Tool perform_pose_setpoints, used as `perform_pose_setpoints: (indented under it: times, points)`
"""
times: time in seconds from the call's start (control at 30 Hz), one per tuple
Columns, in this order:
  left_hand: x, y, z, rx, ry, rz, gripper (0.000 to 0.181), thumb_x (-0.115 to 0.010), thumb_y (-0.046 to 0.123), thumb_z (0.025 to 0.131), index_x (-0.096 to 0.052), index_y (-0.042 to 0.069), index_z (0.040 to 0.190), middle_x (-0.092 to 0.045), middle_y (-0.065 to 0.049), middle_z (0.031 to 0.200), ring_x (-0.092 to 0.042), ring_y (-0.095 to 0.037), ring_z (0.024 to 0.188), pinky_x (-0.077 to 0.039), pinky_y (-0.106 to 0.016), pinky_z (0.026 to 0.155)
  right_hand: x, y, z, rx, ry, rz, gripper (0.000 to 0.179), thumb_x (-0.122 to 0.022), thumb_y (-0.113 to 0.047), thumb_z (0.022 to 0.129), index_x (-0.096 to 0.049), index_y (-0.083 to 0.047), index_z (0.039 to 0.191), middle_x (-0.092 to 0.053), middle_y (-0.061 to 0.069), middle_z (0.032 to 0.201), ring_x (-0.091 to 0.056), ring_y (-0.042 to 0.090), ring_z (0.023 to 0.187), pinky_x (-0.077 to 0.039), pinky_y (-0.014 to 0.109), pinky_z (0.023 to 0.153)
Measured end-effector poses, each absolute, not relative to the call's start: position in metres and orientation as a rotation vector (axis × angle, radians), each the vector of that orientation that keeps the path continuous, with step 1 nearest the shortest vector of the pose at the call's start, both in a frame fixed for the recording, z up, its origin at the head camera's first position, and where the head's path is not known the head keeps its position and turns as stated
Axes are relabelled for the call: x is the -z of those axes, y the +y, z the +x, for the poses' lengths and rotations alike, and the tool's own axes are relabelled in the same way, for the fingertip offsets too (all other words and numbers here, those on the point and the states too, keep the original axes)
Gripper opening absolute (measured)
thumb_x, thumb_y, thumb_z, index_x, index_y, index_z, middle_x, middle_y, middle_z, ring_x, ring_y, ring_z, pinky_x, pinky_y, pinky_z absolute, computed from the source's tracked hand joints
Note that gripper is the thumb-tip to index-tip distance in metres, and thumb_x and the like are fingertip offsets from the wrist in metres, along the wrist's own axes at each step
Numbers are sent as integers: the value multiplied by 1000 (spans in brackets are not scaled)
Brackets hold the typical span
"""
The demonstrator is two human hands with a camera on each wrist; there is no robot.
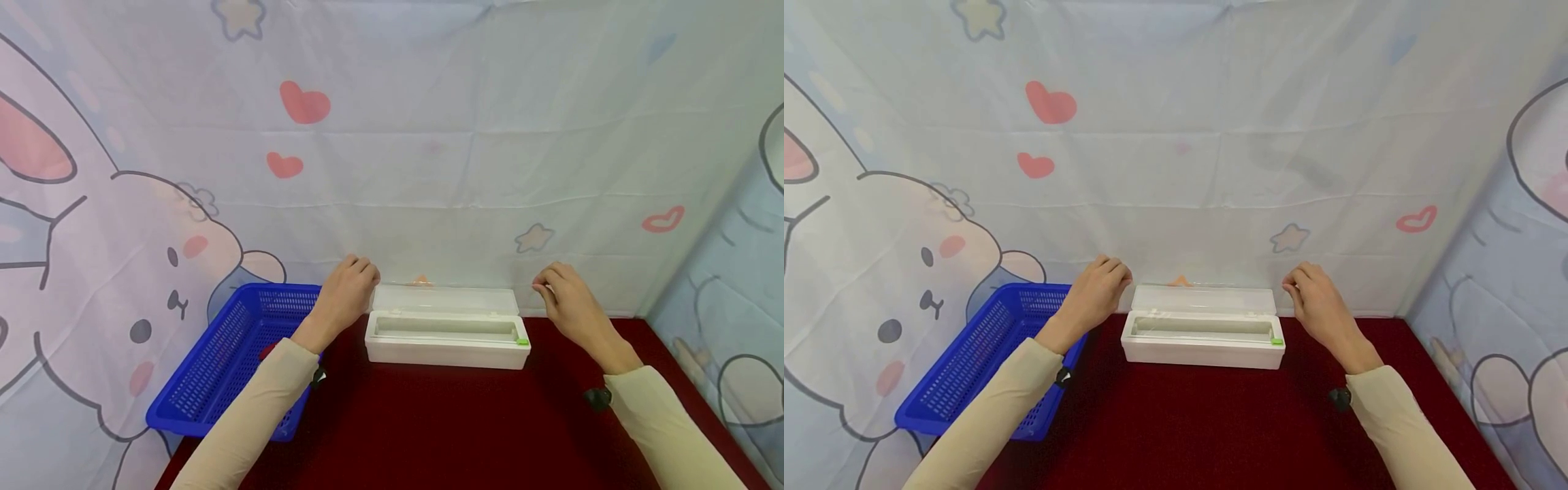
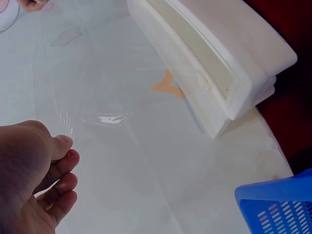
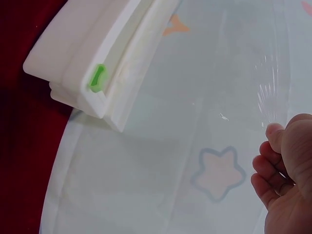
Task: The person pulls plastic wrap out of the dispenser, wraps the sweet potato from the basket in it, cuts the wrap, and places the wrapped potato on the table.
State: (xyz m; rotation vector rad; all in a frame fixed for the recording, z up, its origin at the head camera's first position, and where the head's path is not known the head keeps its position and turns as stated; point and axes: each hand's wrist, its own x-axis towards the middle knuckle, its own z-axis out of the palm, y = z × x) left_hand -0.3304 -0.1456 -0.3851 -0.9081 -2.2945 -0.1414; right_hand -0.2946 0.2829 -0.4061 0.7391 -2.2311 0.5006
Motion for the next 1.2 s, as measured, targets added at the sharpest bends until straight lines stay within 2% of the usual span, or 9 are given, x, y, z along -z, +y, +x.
perform_pose_setpoints:
  times: [1.2]
  points:
    - [370, -141, -344, 158, -2345, -867, 10, -66, 5, 105, -74, 0, 102, -74, -13, 98, -66, -32, 98, -58, -41, 89, 397, 285, -315, -505, -2266, 713, 5, -70, 9, 96, -67, 6, 95, -64, 17, 94, -58, 33, 88, -49, 45, 74]
